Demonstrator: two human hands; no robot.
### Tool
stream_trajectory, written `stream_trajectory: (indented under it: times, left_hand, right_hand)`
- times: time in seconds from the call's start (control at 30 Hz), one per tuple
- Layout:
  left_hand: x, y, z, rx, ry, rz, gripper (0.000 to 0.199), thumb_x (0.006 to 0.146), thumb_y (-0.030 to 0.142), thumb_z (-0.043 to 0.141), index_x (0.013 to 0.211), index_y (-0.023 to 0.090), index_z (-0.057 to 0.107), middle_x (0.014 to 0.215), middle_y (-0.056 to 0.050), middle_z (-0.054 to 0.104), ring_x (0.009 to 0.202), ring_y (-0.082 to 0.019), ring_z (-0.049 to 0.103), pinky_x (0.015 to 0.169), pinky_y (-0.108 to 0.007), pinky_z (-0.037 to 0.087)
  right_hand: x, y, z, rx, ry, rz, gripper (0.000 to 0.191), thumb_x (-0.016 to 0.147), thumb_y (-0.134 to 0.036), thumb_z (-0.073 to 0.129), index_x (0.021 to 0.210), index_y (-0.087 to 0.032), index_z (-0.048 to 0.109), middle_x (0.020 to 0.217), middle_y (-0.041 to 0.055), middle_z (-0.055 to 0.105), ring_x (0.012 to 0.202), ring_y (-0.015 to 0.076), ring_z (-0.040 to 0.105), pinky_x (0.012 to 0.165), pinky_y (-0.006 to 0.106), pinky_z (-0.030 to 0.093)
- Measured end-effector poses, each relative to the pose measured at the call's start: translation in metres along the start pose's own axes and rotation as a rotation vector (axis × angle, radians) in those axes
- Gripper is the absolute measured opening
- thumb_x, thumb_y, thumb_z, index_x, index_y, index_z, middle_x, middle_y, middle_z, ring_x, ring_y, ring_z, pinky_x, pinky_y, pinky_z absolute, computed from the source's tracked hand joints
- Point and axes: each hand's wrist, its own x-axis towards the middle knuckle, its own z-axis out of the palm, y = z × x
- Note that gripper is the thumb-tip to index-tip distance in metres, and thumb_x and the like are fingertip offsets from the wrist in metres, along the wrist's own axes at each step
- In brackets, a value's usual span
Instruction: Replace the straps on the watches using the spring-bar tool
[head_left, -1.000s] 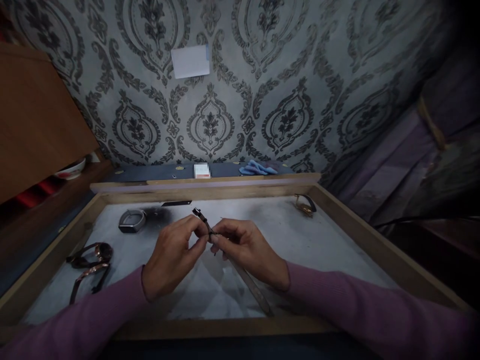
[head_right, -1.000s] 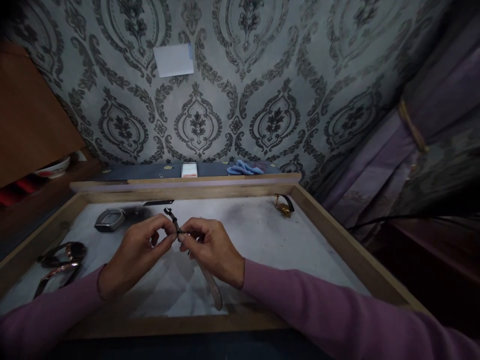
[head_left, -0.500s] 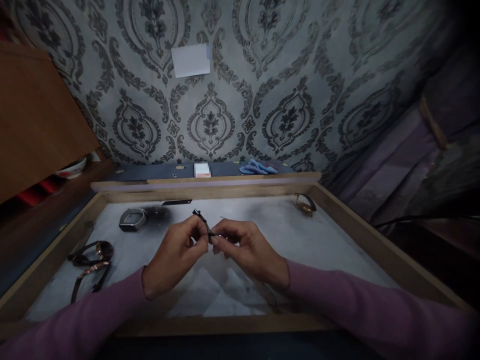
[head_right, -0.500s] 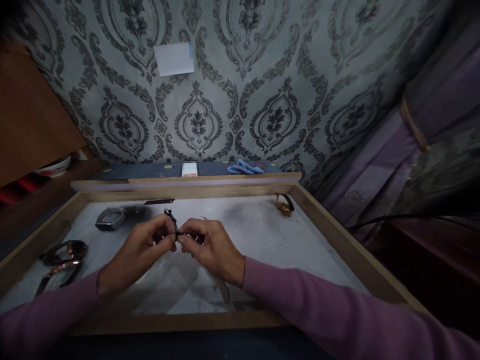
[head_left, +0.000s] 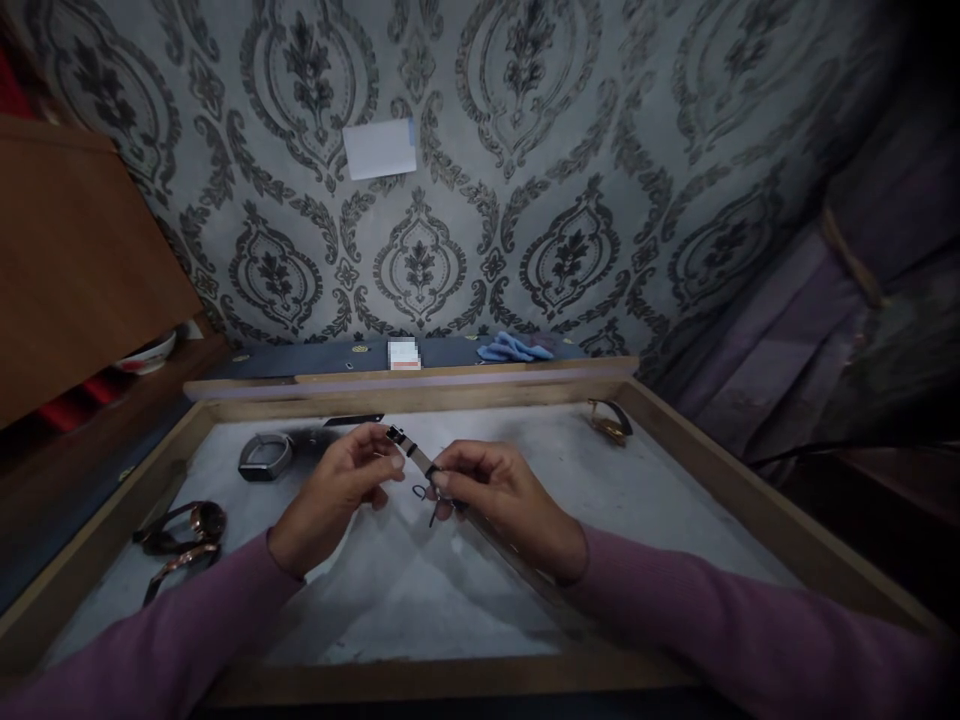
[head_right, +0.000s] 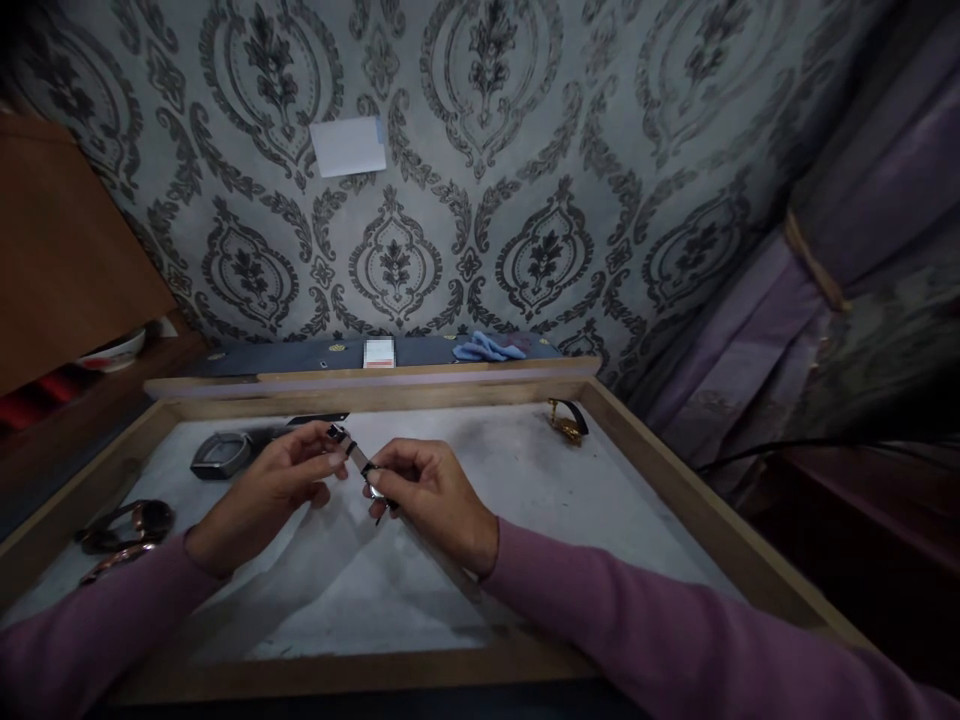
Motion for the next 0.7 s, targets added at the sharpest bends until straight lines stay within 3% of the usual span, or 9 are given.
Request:
stream_trajectory:
  times: [0.2,0.53,0.7]
  left_hand:
    - [0.0032,-0.0006,-0.0008,-0.060,-0.087,0.048,0.020,0.070,0.031,0.075,0.075,0.014,0.065,0.074,0.000,0.058,0.066,-0.010,0.048,0.053,-0.019,0.037]
    - [0.0031,-0.0049,-0.0019,-0.103,-0.157,-0.104,0.024,0.066,0.033,0.078,0.071,0.014,0.066,0.067,0.000,0.059,0.060,-0.009,0.047,0.051,-0.019,0.033]
    - [0.0016,-0.0023,-0.0004,-0.116,-0.179,-0.106,0.023,0.066,0.032,0.079,0.074,0.015,0.065,0.071,0.000,0.059,0.062,-0.009,0.048,0.051,-0.019,0.034]
  right_hand:
    - [-0.0009,0.0023,0.0000,0.000,-0.015,0.009,0.018,0.072,-0.030,0.073,0.070,-0.014,0.066,0.064,-0.0004,0.064,0.052,0.0091,0.059,0.053,0.022,0.044]
    - [-0.0018,0.0006,0.0007,-0.010,-0.047,0.034,0.021,0.074,-0.033,0.074,0.074,-0.014,0.067,0.069,0.0008,0.066,0.055,0.0096,0.060,0.056,0.024,0.046]
    - [-0.0018,-0.0009,0.0018,0.019,-0.060,0.054,0.025,0.069,-0.036,0.080,0.071,-0.014,0.067,0.064,-0.0008,0.065,0.054,0.0098,0.059,0.056,0.023,0.047]
